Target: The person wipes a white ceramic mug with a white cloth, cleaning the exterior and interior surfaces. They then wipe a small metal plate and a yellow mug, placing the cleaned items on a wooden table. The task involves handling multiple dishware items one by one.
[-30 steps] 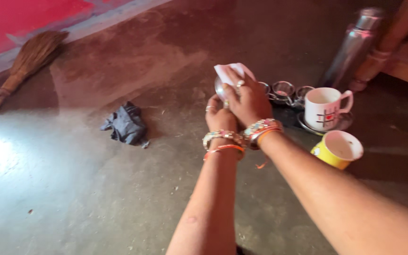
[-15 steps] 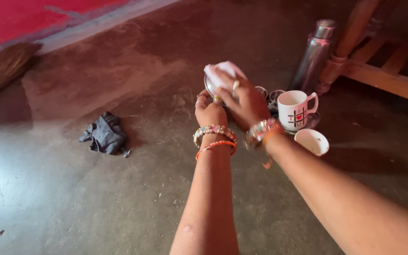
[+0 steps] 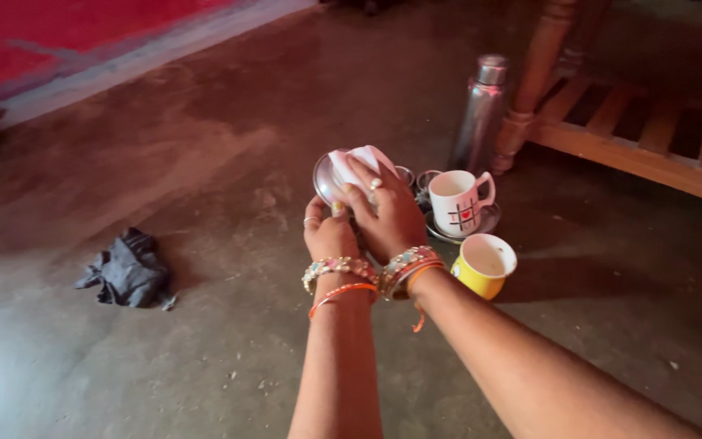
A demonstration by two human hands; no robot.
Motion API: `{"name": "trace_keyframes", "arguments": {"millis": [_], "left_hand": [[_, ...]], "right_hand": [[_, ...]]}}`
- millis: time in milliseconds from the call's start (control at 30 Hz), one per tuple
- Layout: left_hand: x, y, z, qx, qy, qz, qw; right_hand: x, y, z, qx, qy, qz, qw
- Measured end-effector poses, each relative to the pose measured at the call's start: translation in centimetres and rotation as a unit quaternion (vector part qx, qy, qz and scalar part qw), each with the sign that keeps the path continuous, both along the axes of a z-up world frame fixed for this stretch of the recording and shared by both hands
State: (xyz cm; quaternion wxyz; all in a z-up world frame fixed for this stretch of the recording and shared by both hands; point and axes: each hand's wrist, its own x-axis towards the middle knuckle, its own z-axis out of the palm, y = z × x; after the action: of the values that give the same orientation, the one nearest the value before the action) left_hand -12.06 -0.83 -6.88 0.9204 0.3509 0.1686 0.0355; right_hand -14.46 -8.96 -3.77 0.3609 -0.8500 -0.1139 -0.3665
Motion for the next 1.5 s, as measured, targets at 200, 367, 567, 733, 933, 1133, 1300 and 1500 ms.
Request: {"name": "trace_keyframes", "arguments": {"millis": [200,367,567,733,933,1133,1300,1500], "left_hand": [[-1.0,-0.2,-0.8,0.041,-0.031,-0.061,0.997],[0.2,1.4,-0.3,0.092,-0.044,-0.051,0.994],[-0.1,0.7,0.1,0.078,-0.125,-0.138,0.979],[-0.5,0.3,2.5,0.0,-0.093,-0.12,0.988],[1.0,1.7,6.9,-0.021,-0.081,-0.089,0.993],[5.1,-3.9,11.5,-0.07,-0.102,-0.076,0.989],[9.5,-13.1,15.1,-0.113,-0.106,-0.096,0.983],[10.4,-30.3,20.8,-0.094,-0.33,-0.111,0.933]], "right_hand": [[0.8,-0.7,1.5,0.059,0.096,-0.043,0.993],[-1.6,0.6,2.4,-0.044,-0.017,0.026,0.999],[0.3,-0.8,2.8,-0.013,-0.023,-0.002,1.0],[5.0,-4.2,3.3,0.194,0.059,-0.071,0.977],[2.8,-6.4,6.9,0.549,0.345,0.202,0.734],[4.3,-12.6,13.7,0.547,0.365,0.176,0.733],[7.7,-21.6,17.9,0.411,0.253,0.068,0.873],[16.9,-39.8,20.0,0.347,0.118,-0.104,0.925]]}}
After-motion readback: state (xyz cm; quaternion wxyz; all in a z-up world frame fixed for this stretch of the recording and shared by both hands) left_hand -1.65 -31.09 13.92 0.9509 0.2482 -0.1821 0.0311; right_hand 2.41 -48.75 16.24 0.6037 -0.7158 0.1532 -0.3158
